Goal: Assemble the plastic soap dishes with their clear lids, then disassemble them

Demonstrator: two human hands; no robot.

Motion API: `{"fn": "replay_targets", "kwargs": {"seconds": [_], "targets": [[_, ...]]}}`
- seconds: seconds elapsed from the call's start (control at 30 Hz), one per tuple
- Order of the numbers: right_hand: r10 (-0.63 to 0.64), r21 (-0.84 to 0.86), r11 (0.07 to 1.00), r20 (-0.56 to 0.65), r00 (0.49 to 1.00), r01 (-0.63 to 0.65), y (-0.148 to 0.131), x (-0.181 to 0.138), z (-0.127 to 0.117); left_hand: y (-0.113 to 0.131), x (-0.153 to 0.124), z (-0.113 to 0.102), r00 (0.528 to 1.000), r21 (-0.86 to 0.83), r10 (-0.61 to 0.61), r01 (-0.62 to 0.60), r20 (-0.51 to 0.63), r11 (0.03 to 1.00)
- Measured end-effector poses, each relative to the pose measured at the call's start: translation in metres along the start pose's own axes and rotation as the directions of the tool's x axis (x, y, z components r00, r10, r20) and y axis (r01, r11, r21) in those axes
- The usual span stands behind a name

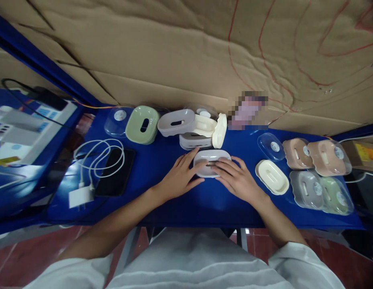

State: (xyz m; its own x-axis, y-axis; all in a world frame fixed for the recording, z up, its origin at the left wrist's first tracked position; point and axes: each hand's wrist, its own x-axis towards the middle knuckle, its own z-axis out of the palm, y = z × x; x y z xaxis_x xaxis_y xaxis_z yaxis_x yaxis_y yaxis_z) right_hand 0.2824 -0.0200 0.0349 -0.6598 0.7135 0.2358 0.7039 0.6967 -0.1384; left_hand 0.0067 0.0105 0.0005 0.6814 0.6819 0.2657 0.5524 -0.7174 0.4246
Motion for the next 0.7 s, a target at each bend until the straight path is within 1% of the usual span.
{"fn": "replay_targets", "kwargs": {"seconds": [0.07, 0.17, 0.27, 0.4, 0.5, 0.53, 0.57, 0.6, 0.63, 0.67, 0.7], "targets": [[0.02, -0.015, 1.0, -0.025, 0.999, -0.02, 0.002, 0.0, 0.0, 0.001, -0.001, 0.0, 0.999, 0.036, 0.012, -0.011, -0.042, 0.999], [0.038, -0.035, 0.999, 0.023, 0.999, -0.037, 0.005, 0.0, -0.002, 0.0, -0.001, -0.001, 0.997, 0.112, 0.06, -0.055, -0.044, 0.992], [0.026, -0.064, 0.998, 0.068, 0.997, -0.022, 0.004, 0.001, 0.0, 0.0, -0.001, -0.003, 0.995, 0.157, 0.096, -0.092, -0.02, 0.983], [0.014, -0.113, 0.994, 0.066, 0.998, -0.006, 0.0, 0.001, 0.008, 0.0, -0.001, -0.004, 0.992, 0.21, 0.117, -0.104, -0.05, 0.972], [-0.039, -0.094, 0.995, 0.069, 0.997, 0.045, 0.003, 0.002, 0.01, 0.002, -0.001, -0.004, 0.988, 0.237, 0.144, -0.128, -0.048, 0.963], [-0.041, -0.072, 0.996, 0.06, 0.997, 0.045, 0.007, 0.001, 0.008, 0.002, -0.001, -0.004, 0.988, 0.236, 0.148, -0.134, -0.046, 0.963], [-0.013, -0.054, 0.998, 0.044, 0.999, 0.015, 0.013, 0.0, 0.006, 0.002, -0.001, -0.004, 0.988, 0.229, 0.149, -0.135, -0.043, 0.964], [0.057, -0.048, 0.997, 0.022, 0.998, -0.056, 0.021, -0.001, 0.003, 0.002, -0.001, -0.005, 0.988, 0.219, 0.148, -0.136, -0.039, 0.966], [0.168, -0.063, 0.984, -0.006, 0.986, -0.168, 0.03, -0.003, 0.001, 0.002, -0.001, -0.006, 0.989, 0.209, 0.146, -0.135, -0.037, 0.969], [0.314, -0.097, 0.944, -0.045, 0.949, -0.317, 0.04, -0.006, -0.001, 0.002, -0.001, -0.007, 0.989, 0.201, 0.144, -0.134, -0.036, 0.97], [0.467, -0.141, 0.868, -0.091, 0.879, -0.476, 0.05, -0.009, -0.002, 0.002, -0.001, -0.009, 0.989, 0.195, 0.144, -0.134, -0.037, 0.972]]}}
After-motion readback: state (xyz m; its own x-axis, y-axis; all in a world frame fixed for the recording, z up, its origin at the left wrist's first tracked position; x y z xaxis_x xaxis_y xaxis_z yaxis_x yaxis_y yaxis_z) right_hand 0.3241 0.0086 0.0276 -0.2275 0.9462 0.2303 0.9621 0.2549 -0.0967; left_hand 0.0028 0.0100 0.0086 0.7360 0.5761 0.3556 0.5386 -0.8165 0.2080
